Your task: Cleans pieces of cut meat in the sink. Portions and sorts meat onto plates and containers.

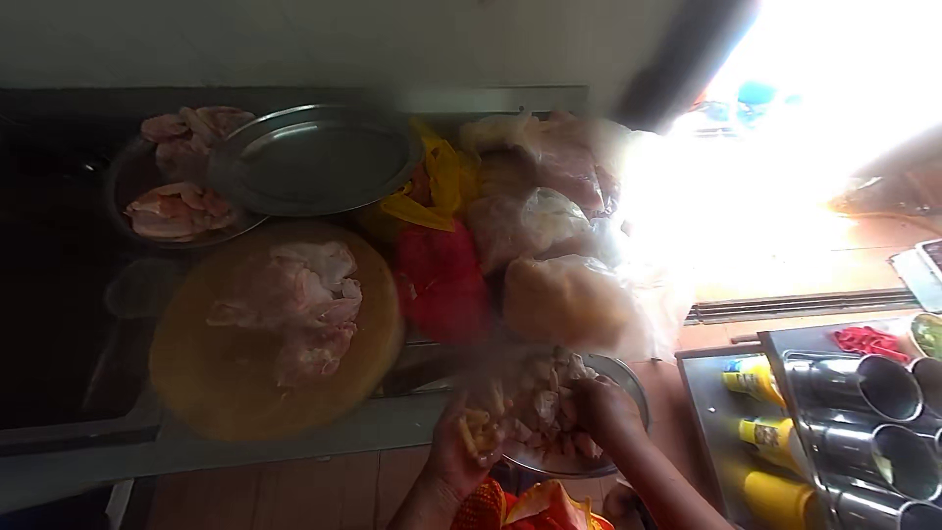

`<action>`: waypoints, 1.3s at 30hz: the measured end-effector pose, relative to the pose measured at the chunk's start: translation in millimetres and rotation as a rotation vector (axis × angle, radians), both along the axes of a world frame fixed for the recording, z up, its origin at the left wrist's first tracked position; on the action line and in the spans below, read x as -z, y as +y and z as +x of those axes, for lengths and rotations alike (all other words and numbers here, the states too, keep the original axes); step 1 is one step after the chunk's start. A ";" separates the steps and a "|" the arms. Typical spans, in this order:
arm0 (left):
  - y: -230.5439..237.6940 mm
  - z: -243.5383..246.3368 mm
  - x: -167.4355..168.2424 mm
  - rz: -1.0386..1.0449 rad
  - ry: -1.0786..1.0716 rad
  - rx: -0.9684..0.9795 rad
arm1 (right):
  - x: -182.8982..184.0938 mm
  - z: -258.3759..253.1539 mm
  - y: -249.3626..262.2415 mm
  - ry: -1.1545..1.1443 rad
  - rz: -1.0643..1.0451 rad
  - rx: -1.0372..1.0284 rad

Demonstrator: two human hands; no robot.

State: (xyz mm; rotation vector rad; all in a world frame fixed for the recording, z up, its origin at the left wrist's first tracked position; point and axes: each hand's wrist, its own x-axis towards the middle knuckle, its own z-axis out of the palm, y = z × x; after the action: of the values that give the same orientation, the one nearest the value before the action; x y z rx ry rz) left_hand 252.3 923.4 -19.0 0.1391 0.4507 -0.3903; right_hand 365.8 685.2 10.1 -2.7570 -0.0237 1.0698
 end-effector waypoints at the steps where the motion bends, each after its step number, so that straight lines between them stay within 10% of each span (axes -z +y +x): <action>1: 0.3 0.6 -0.2 -0.005 -0.009 -0.002 | -0.3 3.9 4.5 0.025 -0.055 -0.015; 11: 11.7 -5.8 -0.2 -0.030 -0.085 -0.059 | 2.0 26.7 19.3 0.129 -0.173 -0.024; 21: 30.6 -7.3 -3.8 -0.041 -0.101 -0.112 | -5.3 1.4 -25.5 0.068 0.916 0.498; 26: 39.7 -1.3 -7.8 -0.039 -0.120 -0.110 | -36.8 -7.4 54.0 -0.028 0.208 -0.273; 32: 45.0 -0.8 -10.6 -0.018 -0.123 -0.104 | -13.7 -17.5 100.2 0.024 -0.080 -0.434; 39: 52.8 -4.4 -8.8 -0.041 -0.137 -0.098 | -12.7 19.4 -9.9 0.165 0.891 0.141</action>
State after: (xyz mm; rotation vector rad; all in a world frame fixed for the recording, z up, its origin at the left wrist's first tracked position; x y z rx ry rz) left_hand 247.9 976.1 -10.3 0.1025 0.3130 -0.2919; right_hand 385.1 675.3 22.8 -1.8442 -0.2207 0.9335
